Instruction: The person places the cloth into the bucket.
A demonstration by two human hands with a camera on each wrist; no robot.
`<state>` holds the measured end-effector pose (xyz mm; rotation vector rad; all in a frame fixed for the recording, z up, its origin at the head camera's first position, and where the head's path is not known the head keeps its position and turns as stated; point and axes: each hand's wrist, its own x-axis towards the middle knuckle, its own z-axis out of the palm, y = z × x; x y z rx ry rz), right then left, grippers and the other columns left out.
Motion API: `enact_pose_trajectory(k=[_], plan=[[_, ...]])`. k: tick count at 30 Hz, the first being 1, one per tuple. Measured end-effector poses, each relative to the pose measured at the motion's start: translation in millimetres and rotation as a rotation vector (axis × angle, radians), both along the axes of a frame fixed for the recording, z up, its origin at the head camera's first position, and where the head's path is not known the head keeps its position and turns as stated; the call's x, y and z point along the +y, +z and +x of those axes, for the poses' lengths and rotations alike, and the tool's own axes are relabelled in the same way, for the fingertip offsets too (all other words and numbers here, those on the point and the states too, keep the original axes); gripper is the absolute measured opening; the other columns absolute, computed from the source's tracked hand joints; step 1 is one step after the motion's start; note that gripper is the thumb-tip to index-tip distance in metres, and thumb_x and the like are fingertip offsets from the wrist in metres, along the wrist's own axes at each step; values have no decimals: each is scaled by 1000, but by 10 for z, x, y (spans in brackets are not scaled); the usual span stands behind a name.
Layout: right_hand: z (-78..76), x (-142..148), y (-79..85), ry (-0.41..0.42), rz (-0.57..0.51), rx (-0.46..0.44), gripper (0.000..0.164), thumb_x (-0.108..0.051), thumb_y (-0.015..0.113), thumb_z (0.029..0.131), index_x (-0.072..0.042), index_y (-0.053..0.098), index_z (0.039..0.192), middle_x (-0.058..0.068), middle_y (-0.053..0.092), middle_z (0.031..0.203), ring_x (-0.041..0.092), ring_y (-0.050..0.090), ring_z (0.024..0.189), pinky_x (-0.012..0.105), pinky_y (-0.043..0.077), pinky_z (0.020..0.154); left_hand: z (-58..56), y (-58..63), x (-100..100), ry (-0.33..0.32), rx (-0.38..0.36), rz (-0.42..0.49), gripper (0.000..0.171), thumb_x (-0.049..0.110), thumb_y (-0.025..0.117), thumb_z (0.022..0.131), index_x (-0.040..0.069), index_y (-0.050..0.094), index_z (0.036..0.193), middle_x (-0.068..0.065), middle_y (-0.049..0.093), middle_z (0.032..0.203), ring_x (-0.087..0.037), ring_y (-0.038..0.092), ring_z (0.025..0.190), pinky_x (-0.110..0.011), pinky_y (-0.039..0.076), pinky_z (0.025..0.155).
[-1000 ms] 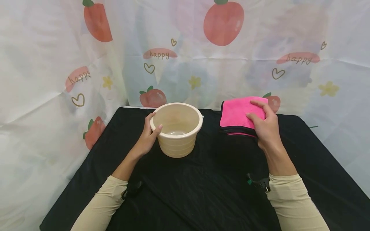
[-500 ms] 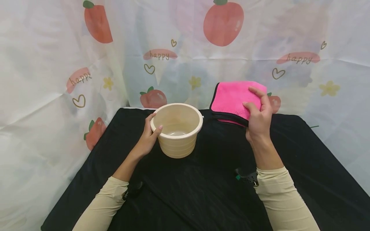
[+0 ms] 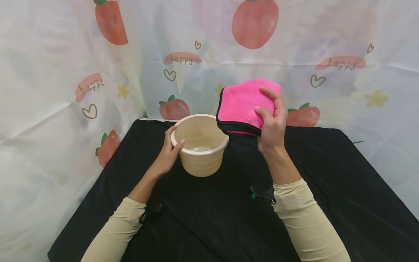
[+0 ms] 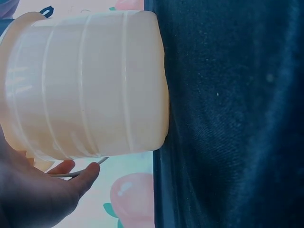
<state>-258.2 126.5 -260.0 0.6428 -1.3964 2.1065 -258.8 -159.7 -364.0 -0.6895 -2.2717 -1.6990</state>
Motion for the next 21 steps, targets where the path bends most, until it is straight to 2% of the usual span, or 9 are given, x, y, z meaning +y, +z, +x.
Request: enact_pose_trajectory(k=[5, 9, 16, 21], plan=[[81, -180, 138, 20, 3, 27, 40, 5, 48, 86, -1, 54, 125, 17, 44, 121, 29, 51, 92, 31, 47, 70, 1, 11, -4, 2, 6, -2, 59, 14, 46, 98, -3, 11, 143, -28, 15, 144, -40, 26, 131, -45, 23, 105], [105, -299, 180, 35, 5, 22, 40, 3, 47, 86, -2, 53, 125, 17, 43, 122, 28, 50, 97, 32, 49, 70, 7, 10, -13, 7, 7, -6, 60, 13, 46, 98, -3, 11, 143, -28, 15, 144, -39, 26, 130, -45, 23, 104], [-47, -413, 49, 57, 37, -8, 40, 0, 50, 88, -7, 54, 127, 12, 43, 128, 30, 48, 108, 34, 49, 76, -2, 14, -19, 10, 12, -30, 60, 14, 46, 98, -1, 10, 144, -24, 15, 146, -32, 25, 131, -43, 21, 105], [-104, -485, -114, 48, 77, -64, 39, -1, 51, 88, -9, 55, 126, 8, 42, 132, 29, 44, 114, 36, 48, 81, 18, 24, -13, 20, 10, -36, 60, 14, 46, 98, -2, 11, 144, -25, 15, 145, -34, 24, 131, -44, 22, 105]])
